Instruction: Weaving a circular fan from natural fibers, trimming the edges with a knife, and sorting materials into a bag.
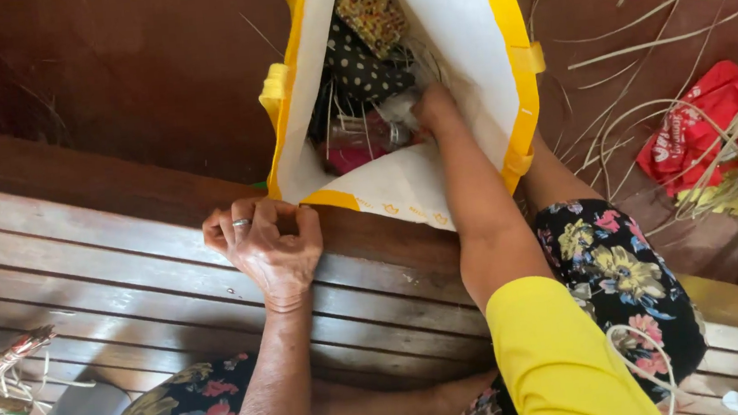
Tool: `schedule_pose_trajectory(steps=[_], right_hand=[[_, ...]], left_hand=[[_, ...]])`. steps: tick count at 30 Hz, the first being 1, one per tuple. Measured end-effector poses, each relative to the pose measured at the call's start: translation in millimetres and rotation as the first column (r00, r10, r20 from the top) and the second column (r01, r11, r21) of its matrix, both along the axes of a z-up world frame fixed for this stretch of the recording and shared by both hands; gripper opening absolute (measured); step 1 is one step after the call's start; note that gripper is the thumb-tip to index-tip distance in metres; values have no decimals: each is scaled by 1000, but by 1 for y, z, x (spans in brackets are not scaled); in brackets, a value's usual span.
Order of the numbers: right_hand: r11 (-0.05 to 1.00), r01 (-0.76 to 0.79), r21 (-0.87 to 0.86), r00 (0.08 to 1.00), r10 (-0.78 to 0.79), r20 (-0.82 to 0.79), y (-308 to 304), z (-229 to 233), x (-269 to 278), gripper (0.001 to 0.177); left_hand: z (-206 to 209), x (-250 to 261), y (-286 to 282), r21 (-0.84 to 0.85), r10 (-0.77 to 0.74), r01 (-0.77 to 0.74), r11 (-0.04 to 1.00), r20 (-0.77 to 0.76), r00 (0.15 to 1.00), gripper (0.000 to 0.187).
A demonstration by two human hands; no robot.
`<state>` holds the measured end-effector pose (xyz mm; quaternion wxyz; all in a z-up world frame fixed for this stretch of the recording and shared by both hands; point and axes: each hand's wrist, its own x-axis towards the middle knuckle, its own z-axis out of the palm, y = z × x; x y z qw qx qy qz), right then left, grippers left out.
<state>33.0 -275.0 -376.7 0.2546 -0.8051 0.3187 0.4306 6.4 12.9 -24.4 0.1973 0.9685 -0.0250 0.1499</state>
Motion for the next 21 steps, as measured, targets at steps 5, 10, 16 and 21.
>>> schedule_pose_trajectory(steps=[5,10,16,21], right_hand=[[949,-269,163,960,277,-29,18,144,31,67],[934,-355,37,931,350,104,9,275,52,50],[993,-36,-113,781,99,616,-40,353,6,40],[853,520,37,600,-396,695,-53,259,-54,93]], left_hand=[[-10,1,3,29,-29,29,999,-12,1000,16],[-7,5,-1,110,-41,45,993,-42,998,19],[-22,4,-1,182,-35,59,981,-132,991,26],[-34,17,0,191,-31,89,977,-286,958,33]])
